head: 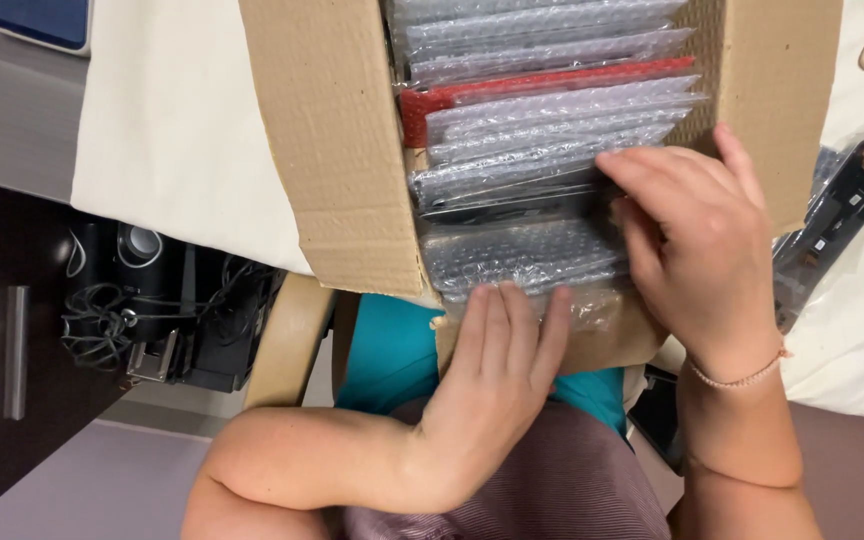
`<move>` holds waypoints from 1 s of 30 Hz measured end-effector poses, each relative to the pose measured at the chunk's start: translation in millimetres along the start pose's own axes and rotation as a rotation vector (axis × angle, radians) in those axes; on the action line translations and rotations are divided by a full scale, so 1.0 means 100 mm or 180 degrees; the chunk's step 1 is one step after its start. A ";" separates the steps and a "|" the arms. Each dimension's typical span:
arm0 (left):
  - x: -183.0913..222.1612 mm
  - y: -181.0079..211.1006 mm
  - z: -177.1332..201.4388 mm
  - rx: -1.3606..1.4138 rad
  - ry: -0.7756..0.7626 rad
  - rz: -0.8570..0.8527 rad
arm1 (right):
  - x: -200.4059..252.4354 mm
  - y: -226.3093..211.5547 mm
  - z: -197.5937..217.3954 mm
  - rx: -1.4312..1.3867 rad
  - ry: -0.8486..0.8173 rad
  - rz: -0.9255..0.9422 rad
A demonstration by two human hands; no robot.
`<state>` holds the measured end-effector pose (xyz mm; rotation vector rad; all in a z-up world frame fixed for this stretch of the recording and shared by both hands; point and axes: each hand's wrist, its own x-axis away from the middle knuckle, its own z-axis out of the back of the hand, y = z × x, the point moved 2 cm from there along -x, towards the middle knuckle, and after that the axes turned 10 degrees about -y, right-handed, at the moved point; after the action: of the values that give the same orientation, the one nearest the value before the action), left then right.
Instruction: Organizing mobile phones on a desk and unpacking a box of replacement screens and parts.
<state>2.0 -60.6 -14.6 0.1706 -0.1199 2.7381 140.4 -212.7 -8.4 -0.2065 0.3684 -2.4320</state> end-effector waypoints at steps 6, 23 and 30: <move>0.00 0.01 0.03 -0.0258 -0.0124 -0.0019 | 0.02 -0.02 -0.03 0.0006 -0.0071 0.0027; -0.07 -0.06 0.01 -0.0393 -0.0368 -0.0007 | 0.05 -0.08 -0.12 0.0251 0.0059 -0.0084; -0.11 -0.17 0.07 -0.0126 -0.0243 -0.0009 | 0.11 -0.06 -0.12 0.0287 -0.0382 -0.0103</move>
<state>19.8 -50.1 -7.9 0.2640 -0.1948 2.7247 125.8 -212.7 -17.4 -0.3192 0.2030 -2.4478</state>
